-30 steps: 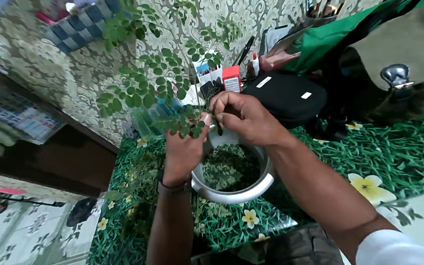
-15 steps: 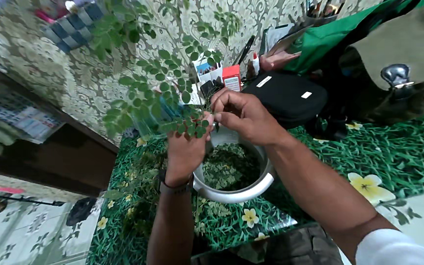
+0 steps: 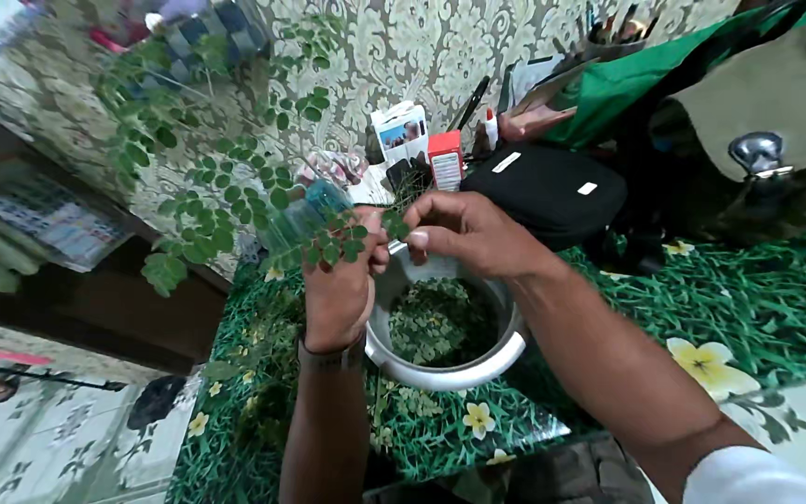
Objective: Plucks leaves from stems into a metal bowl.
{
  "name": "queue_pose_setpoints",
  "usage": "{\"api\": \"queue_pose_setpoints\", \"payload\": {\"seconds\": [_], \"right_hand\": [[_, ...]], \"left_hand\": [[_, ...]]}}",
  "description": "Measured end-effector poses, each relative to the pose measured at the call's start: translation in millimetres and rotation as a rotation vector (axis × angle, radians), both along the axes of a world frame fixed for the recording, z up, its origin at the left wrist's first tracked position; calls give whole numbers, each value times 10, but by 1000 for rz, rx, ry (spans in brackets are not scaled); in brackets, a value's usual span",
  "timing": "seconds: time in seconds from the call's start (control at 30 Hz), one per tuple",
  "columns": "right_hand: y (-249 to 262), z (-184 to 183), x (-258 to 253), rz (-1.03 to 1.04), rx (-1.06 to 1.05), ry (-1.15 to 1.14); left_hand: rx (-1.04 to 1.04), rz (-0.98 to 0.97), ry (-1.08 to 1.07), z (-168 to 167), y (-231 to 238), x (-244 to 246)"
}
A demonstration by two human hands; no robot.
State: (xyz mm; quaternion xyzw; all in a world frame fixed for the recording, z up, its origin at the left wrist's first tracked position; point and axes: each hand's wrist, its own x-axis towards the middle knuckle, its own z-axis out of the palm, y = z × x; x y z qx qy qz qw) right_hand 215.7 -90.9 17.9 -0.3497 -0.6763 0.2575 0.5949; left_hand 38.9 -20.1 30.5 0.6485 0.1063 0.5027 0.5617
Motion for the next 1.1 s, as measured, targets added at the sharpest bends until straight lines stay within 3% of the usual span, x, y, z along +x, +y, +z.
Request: {"api": "queue_pose_setpoints", "payload": {"seconds": [0.6,1.1], "right_hand": [[35,-20,-61,-76,163,111],[3,-13,-77,-54,74,142]], "left_hand": [[-59,-62,-15,-22,-22,27],[-58,-55,-4,-36,-30,70]]}}
